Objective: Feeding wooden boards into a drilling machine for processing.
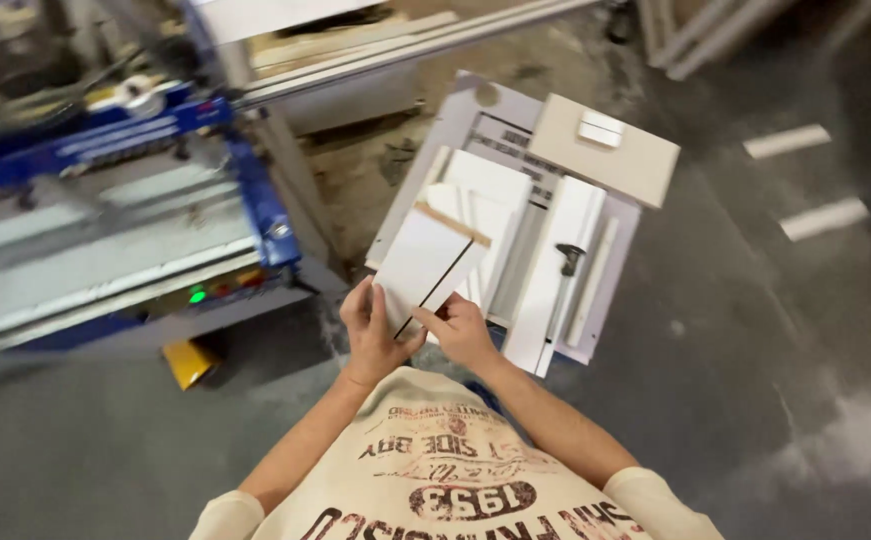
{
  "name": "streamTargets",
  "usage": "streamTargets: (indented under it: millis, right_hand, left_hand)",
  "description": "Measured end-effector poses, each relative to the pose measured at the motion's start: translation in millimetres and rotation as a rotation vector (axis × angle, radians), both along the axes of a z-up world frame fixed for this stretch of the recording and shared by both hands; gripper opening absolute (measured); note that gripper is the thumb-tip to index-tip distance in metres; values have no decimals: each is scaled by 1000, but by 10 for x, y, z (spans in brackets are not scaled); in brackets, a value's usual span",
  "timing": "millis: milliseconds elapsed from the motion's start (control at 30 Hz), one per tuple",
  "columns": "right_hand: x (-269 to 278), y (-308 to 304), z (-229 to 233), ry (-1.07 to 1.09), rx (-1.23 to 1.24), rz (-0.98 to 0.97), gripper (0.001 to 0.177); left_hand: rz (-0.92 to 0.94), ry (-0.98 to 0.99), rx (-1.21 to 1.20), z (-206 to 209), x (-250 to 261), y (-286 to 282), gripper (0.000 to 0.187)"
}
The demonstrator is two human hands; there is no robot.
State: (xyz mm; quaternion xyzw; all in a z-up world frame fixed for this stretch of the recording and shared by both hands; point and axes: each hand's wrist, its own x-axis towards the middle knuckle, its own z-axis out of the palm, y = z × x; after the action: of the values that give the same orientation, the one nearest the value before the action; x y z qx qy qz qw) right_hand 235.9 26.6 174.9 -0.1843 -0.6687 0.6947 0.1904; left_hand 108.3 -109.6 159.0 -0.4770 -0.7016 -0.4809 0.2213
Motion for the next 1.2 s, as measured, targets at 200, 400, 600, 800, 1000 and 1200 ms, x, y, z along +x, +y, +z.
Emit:
streamTargets:
  millis: [200, 400, 600, 800, 1000, 1200]
  right_hand:
    - [-210, -379, 43, 9, -15, 137, 31]
    - [-551, -1021, 159, 244, 122, 318, 11]
    - [-1196, -1891, 27, 272, 404, 564, 14]
    - [-1945, -3201, 164, -209, 101, 596, 50]
    - [-2449, -4281, 118, -397, 6, 571, 64]
    - [-3408, -4751, -750, -409, -210, 528, 64]
  left_hand:
    - [174, -208, 13, 144, 169, -751, 118]
    - [224, -483, 41, 514, 151, -1603, 52]
    - [396, -553, 105, 300, -113, -2665, 38]
    - [496, -1034, 83, 376, -587, -3830, 43]
    - [722, -1342, 95, 801, -1333, -4453, 54]
    - [647, -1332, -38, 587, -2364, -4887, 57]
